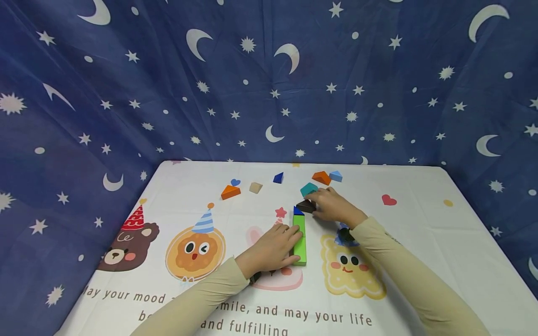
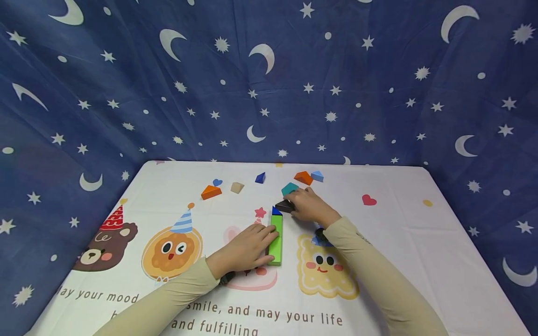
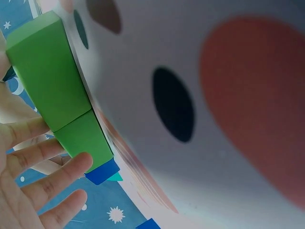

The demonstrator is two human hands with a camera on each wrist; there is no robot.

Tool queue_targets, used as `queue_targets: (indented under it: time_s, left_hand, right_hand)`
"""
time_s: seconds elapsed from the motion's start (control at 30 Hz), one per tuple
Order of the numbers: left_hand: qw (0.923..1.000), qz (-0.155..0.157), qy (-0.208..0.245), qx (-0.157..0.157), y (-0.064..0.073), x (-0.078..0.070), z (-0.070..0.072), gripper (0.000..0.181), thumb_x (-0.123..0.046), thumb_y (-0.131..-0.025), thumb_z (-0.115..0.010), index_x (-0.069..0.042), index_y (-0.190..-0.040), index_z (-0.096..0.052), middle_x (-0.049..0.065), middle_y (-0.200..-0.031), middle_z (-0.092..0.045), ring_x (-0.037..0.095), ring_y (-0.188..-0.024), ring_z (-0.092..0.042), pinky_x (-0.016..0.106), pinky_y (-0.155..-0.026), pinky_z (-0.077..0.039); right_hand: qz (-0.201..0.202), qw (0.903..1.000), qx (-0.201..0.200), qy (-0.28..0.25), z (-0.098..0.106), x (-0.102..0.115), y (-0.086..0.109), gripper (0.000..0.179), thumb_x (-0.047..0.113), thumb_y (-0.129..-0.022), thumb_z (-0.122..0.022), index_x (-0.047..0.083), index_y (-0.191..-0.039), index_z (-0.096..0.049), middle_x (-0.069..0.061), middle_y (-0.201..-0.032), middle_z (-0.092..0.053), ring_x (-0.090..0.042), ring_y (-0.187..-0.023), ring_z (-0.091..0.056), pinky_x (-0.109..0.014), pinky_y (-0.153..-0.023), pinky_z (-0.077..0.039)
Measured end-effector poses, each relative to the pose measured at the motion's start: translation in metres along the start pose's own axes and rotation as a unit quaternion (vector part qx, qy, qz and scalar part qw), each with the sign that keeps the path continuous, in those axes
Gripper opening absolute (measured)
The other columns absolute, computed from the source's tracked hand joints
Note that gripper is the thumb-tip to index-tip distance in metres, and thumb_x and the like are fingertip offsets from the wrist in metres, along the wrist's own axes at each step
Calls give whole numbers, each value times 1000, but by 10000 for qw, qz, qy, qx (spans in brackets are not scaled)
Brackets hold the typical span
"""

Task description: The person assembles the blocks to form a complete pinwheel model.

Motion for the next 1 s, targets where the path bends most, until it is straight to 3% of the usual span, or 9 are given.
queue_targets:
  time_s: [0.27,0.47,0.73,0.83,1.0]
  left_hand:
    - [10000,-33,-73,-57,0,0,0,51,-52,-94,-44,-15,-129,-43,1,-132,-48,18,-113,-51,35,-105,-38]
    - [10000,-20,-48,3,0,-1,2,52,-51,-94,-44,-14,-130,-43,3,-134,-48,19,-116,-51,36,-106,-37]
    - [9999,2,-23,115,0,0,0,53,-52,-95,-42,-14,-132,-41,3,-136,-47,19,-118,-50,37,-107,-36]
    - [9999,4,-16,104,0,0,0,53,-51,-95,-43,-14,-132,-42,3,-136,-47,20,-118,-50,38,-107,-36]
    - [10000,-25,-11,53,0,0,1,53,-51,-94,-44,-14,-132,-43,3,-135,-48,20,-117,-51,37,-106,-37]
  right_hand:
    - [-25,9994,181,-307,-4,-3,-1,50,14,-76,-77,7,-123,-61,-10,-117,-67,-30,-113,-58,-54,-95,-40]
    - [24,9997,141,-221,-4,-5,-2,41,4,-81,-68,10,-120,-63,-6,-106,-70,-25,-103,-61,-52,-92,-41]
    - [-11,10000,88,-1,0,-8,-5,43,-1,-80,-68,16,-120,-65,-5,-113,-69,-29,-110,-59,-54,-94,-41]
    - [56,9999,-67,126,2,-8,-6,44,-2,-79,-70,16,-119,-66,-5,-112,-69,-30,-111,-59,-54,-95,-41]
    - [253,9969,-701,237,4,-7,-9,30,-3,-79,-69,13,-104,-72,-5,-102,-71,-29,-103,-61,-48,-87,-46]
Point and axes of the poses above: each hand's wrist, its own y-axis away from the middle knuckle, its own z-axis out of the back of the hand, x = y × z, the point moved 4 cm from there along -y, towards the middle knuckle
